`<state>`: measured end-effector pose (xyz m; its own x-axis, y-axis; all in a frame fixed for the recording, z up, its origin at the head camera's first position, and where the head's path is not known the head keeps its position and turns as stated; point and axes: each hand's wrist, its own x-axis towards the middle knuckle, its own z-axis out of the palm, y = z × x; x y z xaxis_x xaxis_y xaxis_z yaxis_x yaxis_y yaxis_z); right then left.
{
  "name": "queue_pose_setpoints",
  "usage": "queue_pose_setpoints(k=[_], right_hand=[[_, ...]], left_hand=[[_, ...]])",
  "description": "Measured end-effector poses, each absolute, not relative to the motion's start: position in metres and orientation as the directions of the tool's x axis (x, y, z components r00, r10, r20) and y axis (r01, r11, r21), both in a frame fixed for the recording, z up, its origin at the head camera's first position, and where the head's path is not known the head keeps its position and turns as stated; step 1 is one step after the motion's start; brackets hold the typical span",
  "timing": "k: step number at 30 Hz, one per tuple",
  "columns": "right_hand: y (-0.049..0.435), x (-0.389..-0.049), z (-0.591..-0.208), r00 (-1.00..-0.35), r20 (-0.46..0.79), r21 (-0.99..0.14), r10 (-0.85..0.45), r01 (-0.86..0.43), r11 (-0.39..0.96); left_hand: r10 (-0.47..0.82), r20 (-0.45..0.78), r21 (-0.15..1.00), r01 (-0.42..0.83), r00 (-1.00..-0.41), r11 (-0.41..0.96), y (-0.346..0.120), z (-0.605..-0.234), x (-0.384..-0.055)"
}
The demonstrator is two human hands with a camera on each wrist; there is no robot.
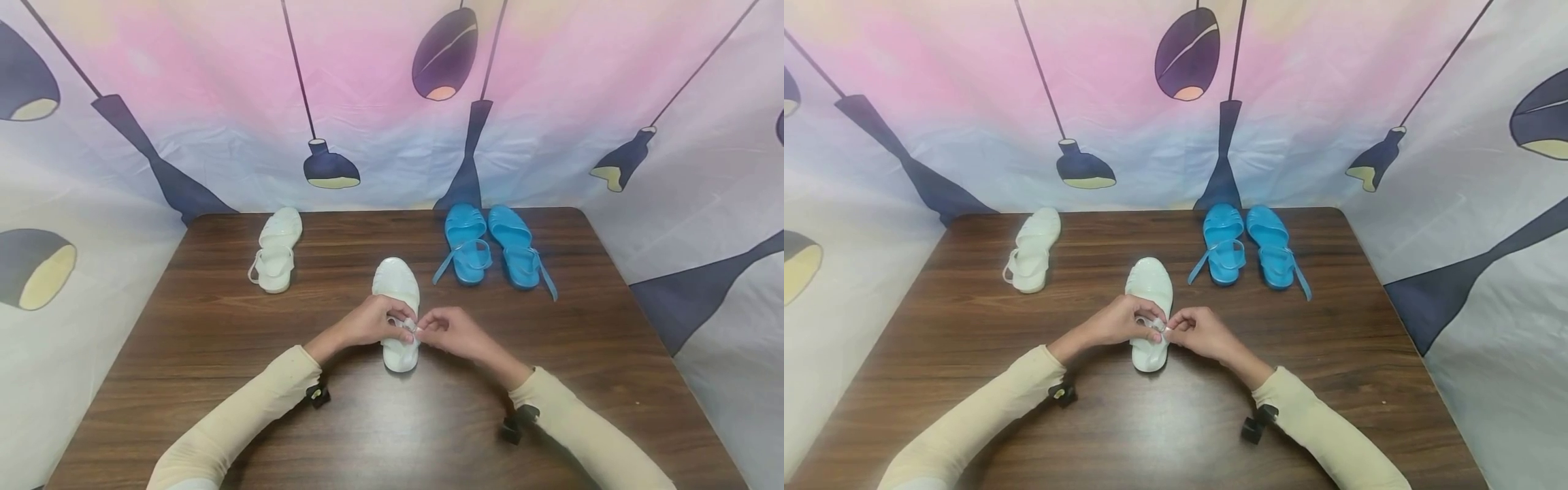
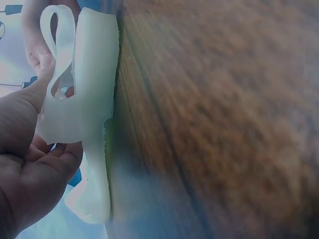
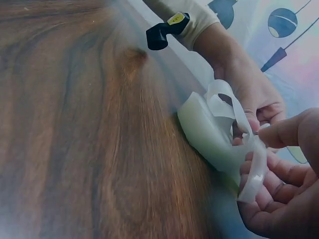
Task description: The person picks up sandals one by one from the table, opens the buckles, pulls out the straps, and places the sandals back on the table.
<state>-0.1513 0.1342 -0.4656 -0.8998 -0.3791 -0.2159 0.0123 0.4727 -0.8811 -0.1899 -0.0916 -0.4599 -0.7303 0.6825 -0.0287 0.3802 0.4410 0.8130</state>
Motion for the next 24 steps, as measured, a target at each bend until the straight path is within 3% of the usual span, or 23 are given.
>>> queue_pose_setpoints(k=[24], right_hand=[[0.1348,-0.1465,-0.4643,-0.905,-0.229,-0.884,-0.360,0.038,0.467]], left_hand=[[0.676,-0.017,0.812,0.384,-0.737,0.439,-0.0917,-0.4608,-0.1893]])
